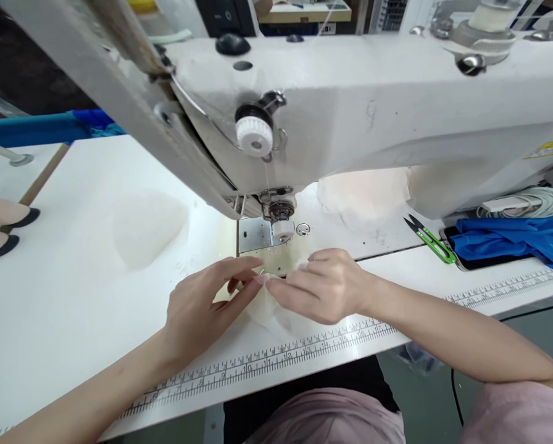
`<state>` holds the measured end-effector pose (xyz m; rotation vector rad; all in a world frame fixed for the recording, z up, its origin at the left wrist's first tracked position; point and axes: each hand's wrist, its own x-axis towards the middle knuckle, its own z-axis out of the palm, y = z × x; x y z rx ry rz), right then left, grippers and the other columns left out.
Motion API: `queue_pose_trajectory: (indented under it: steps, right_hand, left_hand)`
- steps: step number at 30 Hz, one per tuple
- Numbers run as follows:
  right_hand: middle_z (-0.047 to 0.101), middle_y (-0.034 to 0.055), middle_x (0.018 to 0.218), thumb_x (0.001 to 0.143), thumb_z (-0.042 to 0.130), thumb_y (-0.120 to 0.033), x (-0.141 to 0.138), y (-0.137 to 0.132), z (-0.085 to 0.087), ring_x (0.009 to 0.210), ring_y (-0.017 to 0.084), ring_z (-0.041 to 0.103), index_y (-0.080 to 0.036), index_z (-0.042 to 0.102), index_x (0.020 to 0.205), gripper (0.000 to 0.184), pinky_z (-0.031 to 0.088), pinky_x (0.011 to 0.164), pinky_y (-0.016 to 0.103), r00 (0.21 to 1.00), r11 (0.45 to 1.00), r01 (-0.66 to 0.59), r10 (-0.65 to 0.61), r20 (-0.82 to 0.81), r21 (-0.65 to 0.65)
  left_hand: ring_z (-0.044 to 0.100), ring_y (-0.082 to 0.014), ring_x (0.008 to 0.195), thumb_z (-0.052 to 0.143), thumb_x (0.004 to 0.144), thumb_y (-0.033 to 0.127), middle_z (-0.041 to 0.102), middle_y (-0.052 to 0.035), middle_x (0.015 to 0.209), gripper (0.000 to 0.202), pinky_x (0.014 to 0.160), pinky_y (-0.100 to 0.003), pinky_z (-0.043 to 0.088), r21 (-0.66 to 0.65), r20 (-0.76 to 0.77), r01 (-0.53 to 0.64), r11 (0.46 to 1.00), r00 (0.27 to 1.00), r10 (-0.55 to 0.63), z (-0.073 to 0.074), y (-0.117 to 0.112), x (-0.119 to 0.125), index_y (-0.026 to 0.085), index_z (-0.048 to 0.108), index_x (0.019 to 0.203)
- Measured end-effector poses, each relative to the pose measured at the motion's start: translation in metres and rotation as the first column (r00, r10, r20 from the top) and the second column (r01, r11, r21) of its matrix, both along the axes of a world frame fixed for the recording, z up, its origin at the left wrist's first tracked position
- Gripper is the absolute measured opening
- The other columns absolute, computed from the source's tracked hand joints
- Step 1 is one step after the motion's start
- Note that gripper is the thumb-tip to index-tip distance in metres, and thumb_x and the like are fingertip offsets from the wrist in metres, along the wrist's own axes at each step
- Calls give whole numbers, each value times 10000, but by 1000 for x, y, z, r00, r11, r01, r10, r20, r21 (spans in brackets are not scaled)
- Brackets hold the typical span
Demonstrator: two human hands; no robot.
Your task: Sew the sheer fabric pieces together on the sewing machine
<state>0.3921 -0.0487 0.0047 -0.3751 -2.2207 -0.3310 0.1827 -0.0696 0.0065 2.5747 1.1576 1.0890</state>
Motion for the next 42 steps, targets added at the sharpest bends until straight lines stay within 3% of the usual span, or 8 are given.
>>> queue_pose_trajectory:
  steps: [3, 5, 11, 21, 33, 42]
  right_hand:
    - [532, -70, 520, 832, 599, -95, 1, -2, 7, 452, 43, 431, -134, 678, 758, 115, 264, 383, 230, 998, 992, -17, 10, 60, 123]
    - [524, -69, 525, 810, 617, -102, 2, -3, 9, 458, 44, 424, -139, 683, 748, 98, 270, 388, 227, 997, 988, -14, 2, 77, 152]
    - [541, -55, 538, 800, 640, -99, 3, -4, 12, 469, 43, 430, -129, 701, 756, 81, 278, 382, 229, 995, 990, -12, -2, 99, 144]
    - [526, -68, 507, 791, 649, -84, 2, -2, 13, 455, 35, 405, -150, 692, 693, 125, 258, 371, 219, 995, 991, -4, -10, 103, 135]
    - [502, -69, 519, 811, 636, -117, 3, -3, 10, 459, 40, 412, -167, 687, 725, 112, 305, 382, 209, 987, 980, -18, -14, 158, 196]
    - [487, -73, 512, 809, 655, -116, 4, -3, 10, 453, 41, 397, -171, 676, 710, 115, 294, 382, 213, 987, 977, -33, -2, 163, 210]
  left_hand:
    - [581, -71, 616, 554, 925, 147, 610, 35, 703, 217, 501, -158, 427, 21, -20, 49, 999, 999, -48, 0, 0, 1, 181, 561, 1140]
    - [591, -72, 639, 569, 914, 131, 617, 26, 719, 202, 516, -158, 433, 24, 2, 70, 997, 998, -70, 0, 0, 2, 176, 579, 1111]
    - [566, -67, 574, 575, 900, 124, 615, 40, 690, 67, 490, -169, 423, -13, 19, 98, 995, 995, -97, 3, 0, 1, 184, 560, 925]
    - [594, -71, 615, 550, 914, 130, 648, 26, 718, 57, 484, -162, 429, -50, 2, 125, 991, 992, -125, 2, 2, 1, 182, 567, 898]
    - [616, -94, 665, 519, 939, 158, 644, -2, 757, 184, 526, -177, 482, -57, -10, 113, 992, 993, -113, -1, 0, 0, 178, 605, 1101]
    - [609, -77, 633, 576, 910, 161, 674, 12, 738, 63, 518, -166, 477, -87, 51, 98, 991, 994, -94, -1, -1, 1, 169, 623, 868]
